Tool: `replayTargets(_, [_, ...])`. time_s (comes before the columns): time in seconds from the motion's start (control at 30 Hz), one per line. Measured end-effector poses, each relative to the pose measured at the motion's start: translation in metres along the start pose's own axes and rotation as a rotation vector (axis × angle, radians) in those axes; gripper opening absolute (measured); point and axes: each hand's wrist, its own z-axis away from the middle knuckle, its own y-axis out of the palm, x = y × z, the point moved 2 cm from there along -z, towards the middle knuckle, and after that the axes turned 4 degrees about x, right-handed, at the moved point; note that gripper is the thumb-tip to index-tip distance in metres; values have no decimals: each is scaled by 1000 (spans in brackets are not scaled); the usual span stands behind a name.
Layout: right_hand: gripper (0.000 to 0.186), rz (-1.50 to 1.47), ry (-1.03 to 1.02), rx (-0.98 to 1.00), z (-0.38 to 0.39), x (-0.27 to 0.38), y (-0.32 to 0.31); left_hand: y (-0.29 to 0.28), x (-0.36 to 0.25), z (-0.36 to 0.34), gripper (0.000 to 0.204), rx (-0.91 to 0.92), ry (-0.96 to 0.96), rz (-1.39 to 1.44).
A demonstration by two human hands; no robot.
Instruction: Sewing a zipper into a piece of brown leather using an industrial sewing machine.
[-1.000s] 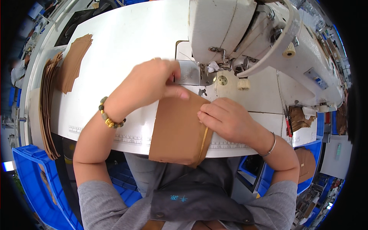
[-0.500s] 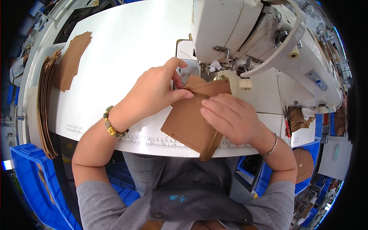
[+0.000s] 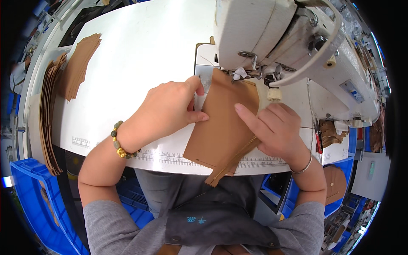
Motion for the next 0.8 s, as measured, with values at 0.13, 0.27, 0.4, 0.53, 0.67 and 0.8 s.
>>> replayTargets(0.13, [51,-56,75,17,-7,-2,27,-7,-1,5,34,251,10,105])
replayTargets(0.27, [48,-240,-24,63,-5,3,34,-9,1,17,36,323,56,296])
replayTargets(0.4, [44,-210,81,15,-3,3,31,-2,8,16,55,-18,-84,205])
replayTargets(0.53, [47,-193,183,136,-5,-1,37,4,7,11,54,25,-92,281])
replayTargets(0.67, [41,-182,66,62,-2,3,33,3,5,13,38,275,-285,607])
replayTargets(0.8, [34,-288,153,91,-3,7,35,2,-1,25,26,548,-187,466])
